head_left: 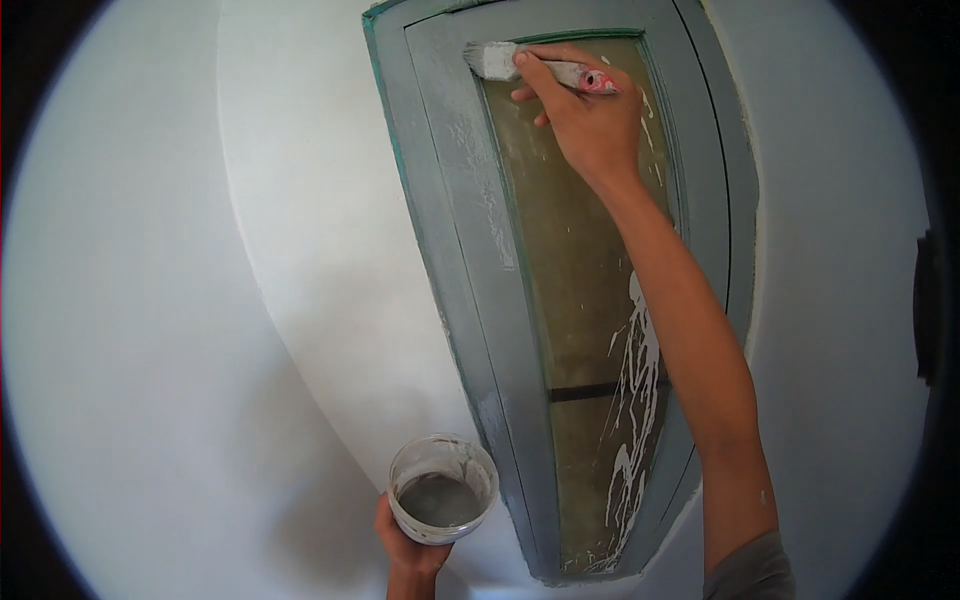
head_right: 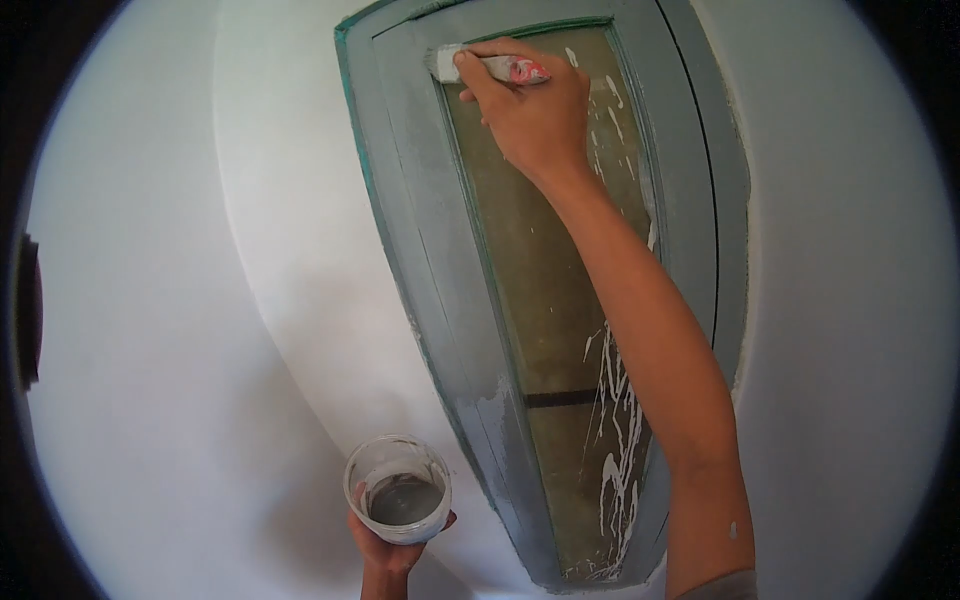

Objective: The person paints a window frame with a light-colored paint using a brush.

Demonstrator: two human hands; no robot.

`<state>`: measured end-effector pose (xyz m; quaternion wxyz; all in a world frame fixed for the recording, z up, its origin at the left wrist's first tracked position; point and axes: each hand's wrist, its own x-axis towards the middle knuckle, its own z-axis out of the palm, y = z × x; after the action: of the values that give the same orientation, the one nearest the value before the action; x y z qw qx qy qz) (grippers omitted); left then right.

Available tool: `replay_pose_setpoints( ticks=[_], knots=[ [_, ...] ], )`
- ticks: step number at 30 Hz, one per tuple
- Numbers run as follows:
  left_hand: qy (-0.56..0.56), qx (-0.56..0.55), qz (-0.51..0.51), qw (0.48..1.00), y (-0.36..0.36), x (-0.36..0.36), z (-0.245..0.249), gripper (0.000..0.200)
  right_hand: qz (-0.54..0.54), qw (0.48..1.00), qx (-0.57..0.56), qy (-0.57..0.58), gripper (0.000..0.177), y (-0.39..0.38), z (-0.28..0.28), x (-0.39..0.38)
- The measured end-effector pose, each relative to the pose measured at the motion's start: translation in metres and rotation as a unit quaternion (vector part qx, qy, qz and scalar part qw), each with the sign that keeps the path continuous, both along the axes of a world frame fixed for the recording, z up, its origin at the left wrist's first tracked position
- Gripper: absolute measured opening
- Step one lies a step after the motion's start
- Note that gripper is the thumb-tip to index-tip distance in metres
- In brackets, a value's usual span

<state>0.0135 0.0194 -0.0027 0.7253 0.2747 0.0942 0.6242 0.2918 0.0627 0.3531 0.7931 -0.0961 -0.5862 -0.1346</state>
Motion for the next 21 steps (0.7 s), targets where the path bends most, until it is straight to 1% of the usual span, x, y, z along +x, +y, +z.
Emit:
replay_pose_setpoints(
  ticks=[6,11,18,21],
  knots=[
    [-0.004,0.003,0.007,1.0,0.0,-0.001,0.001,0.06,0.026,0.999,-0.025,0.003,0.02,-0.004,-0.012,0.0],
    [-0.002,0.01,-0.008,1.0,0.004,-0.006,0.001,0.061,0.051,0.997,-0.057,0.005,0.02,-0.006,-0.029,0.004],
    [0.008,0.009,-0.03,0.999,0.011,-0.01,0.0,0.06,0.06,0.99,-0.124,0.008,0.019,-0.008,-0.065,0.007],
    [0.019,0.011,-0.035,0.999,0.014,-0.012,-0.004,0.059,0.064,0.989,-0.135,0.005,0.019,-0.011,-0.087,0.009]
  ],
)
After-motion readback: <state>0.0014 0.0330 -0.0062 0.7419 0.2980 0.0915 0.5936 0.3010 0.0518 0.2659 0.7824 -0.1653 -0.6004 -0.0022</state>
